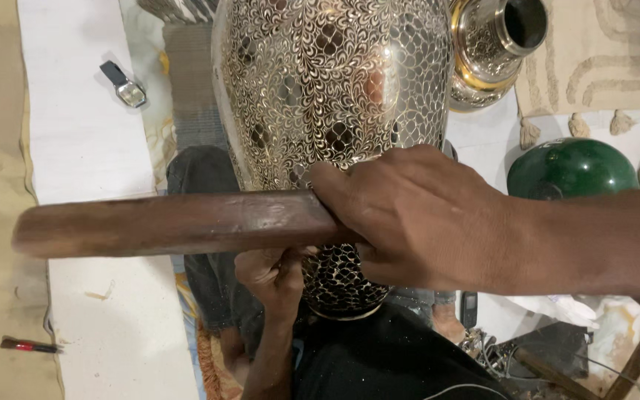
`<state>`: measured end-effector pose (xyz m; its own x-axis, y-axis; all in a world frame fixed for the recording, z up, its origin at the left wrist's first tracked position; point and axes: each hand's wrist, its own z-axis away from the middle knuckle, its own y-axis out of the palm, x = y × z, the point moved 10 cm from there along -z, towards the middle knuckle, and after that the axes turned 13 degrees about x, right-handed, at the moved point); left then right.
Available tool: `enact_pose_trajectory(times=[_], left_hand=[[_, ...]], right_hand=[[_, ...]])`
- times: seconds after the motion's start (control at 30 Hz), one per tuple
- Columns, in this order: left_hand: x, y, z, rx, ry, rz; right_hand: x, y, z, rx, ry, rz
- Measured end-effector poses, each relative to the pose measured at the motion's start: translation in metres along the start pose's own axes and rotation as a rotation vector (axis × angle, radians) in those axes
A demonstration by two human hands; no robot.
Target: The person sits on the floor with a large engraved brass vase braced between the legs and hammers a small chisel against the vase surface using a wooden mallet, working the patterned decoration. The person repositions the chisel on different spots of the vase and continues striking throughout the episode.
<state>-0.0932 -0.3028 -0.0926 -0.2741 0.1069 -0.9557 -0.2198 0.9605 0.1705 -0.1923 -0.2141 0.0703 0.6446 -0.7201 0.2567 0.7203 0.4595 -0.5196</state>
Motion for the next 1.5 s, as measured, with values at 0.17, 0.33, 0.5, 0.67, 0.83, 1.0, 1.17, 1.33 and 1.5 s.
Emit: enact_pose_trajectory(times=[0.17,0.33,0.5,0.67,0.83,1.0,1.17,1.33,1.5], left_hand=[[0.004,-0.001,0.003,0.014,0.011,-0.050],[0.011,-0.002,0.008,0.039,0.011,0.013],[0.017,-0.009,0.012,-0.036,-0.095,-0.225],[0.008,0.001,0.002,0.087,0.036,0.095],[0.006,0.010,-0.007,0.203,0.021,0.169],[0.000,0.009,-0.004,0.124,0.097,0.275],[0.001,0.010,-0.002,0.116,0.088,0.300],[-0.005,0.006,-0.004,0.103,0.061,0.117],[0.007,0.007,-0.002,0.071,-0.022,0.252]], right_hand=[[-0.006,0.006,-0.005,0.032,0.067,0.103],[0.000,-0.007,-0.001,-0.124,-0.053,-0.092],[0.000,-0.002,-0.002,-0.010,0.039,0.047],[-0.017,0.009,-0.003,0.184,0.222,-0.030],[-0.024,0.002,-0.001,0.046,0.139,-0.123],[-0.037,0.008,0.003,-0.015,0.135,-0.078],[-0.046,0.017,0.006,-0.023,0.158,-0.146],[-0.019,-0.003,0.016,-0.254,-0.165,-0.374],[-0.032,0.015,0.012,0.022,0.155,-0.136]])
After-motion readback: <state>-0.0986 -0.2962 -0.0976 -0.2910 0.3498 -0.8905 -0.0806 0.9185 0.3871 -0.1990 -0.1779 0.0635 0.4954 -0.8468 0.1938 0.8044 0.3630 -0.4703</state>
